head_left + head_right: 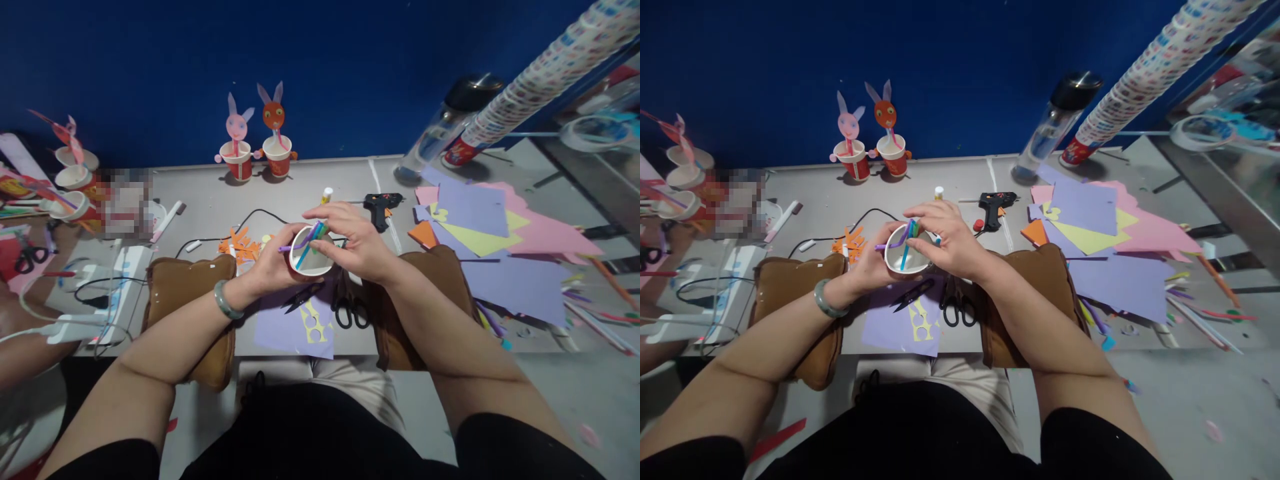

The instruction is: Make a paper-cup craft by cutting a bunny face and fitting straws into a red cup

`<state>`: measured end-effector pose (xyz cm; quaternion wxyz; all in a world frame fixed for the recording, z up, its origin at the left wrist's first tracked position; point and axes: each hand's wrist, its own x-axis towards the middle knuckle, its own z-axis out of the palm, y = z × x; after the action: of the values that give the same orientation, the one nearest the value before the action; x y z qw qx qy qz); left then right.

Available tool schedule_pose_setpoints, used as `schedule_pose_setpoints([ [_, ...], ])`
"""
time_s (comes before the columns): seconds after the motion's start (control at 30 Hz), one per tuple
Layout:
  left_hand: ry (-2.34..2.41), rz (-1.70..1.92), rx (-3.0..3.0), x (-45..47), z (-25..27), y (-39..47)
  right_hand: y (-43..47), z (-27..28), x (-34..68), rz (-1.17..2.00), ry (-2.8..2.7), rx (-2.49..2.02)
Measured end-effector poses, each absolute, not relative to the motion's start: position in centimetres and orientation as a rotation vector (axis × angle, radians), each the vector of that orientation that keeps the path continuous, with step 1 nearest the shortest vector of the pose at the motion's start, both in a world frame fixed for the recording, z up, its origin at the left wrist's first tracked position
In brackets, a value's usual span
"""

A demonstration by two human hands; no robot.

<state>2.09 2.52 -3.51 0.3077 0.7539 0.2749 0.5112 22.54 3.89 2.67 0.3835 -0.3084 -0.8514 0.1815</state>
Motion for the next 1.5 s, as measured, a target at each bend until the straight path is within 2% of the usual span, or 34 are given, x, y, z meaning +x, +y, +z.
schedule_pose_setpoints([
  [0.47,0.707,1.363,2.030,1.3,-2.4,2.2,2.6,2.9,22.0,0.265,-2.115,-0.725],
  [1.23,0.745,1.304,2.032,0.7,-2.3,2.2,2.4,2.4,21.1,0.367,-2.043,-0.746],
  [1.5,0.770,1.343,2.047,1.0,-2.4,2.1,2.4,2.4,21.4,0.298,-2.138,-0.779],
])
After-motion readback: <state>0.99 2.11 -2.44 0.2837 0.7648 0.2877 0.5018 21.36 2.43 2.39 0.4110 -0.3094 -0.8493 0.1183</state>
